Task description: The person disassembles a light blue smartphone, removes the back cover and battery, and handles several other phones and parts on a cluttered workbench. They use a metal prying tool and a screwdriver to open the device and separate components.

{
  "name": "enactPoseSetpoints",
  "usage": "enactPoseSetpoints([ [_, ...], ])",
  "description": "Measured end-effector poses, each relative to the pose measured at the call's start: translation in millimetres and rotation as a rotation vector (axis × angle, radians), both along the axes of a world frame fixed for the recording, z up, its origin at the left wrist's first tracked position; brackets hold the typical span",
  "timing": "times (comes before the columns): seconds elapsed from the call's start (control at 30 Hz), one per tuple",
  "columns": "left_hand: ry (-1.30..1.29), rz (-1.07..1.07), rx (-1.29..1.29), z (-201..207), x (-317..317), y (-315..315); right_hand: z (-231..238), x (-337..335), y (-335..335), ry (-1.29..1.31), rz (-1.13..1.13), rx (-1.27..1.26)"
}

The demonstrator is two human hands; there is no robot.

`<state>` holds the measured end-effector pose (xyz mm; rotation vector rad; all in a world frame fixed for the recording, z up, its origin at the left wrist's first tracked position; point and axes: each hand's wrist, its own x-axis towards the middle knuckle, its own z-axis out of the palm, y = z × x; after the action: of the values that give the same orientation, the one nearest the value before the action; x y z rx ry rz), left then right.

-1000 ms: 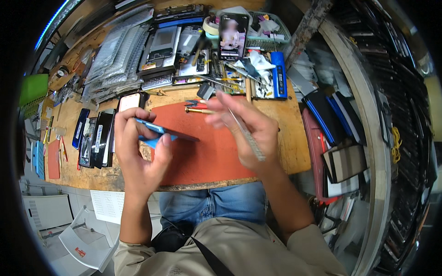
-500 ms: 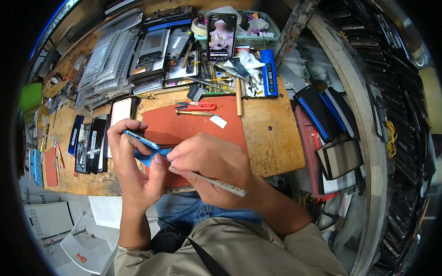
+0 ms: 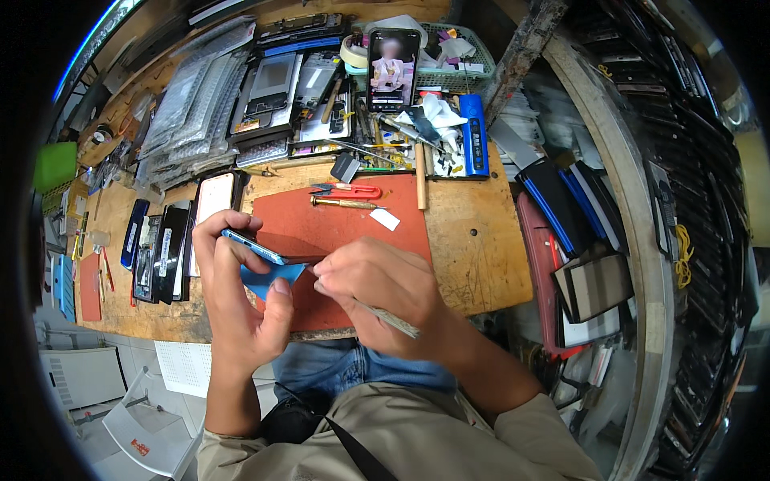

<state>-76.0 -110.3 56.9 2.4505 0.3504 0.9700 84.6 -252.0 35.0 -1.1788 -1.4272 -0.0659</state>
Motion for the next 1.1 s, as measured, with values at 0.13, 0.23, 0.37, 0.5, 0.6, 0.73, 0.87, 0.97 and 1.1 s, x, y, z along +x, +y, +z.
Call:
enactPoseSetpoints([
  [0.13,-0.002,-0.012,-0.03,3,-1,-2,5,-2,2,-0.015,0.009,-0.008],
  [0.23,-0.002,0.001,-0.037,1,-1,-2,2,-1,5,-0.07,0.001,-0.064],
  [0.37,0.03,-0.017,-0.027,3,-2,0,-2,1,7,-0.06,0.002,-0.074],
  [0.5,0.025,-0.019,-0.003,2,-3,2,5,-1,2,-0.041,-0.004,-0.043],
  [0.6,0.031,-0.04,-0.015,4,-4,2,3,-1,3,-0.043,0.0,-0.076],
  [0.73,0.038,-0.062,-0.065,8,-7,2,3,0,6,-0.048,0.002,-0.094],
  [0.87,0.034,-0.076,-0.037,7,-7,3,12,-3,-2,-0.059,-0.021,-0.092],
  [0.97,0.036,-0.092,0.008,10,-6,5,-2,0,3,-0.061,-0.031,-0.175],
  [1.1,0.043,-0.093,-0.034,9,-7,5,8,-5,0,-0.078,-0.039,-0.126],
])
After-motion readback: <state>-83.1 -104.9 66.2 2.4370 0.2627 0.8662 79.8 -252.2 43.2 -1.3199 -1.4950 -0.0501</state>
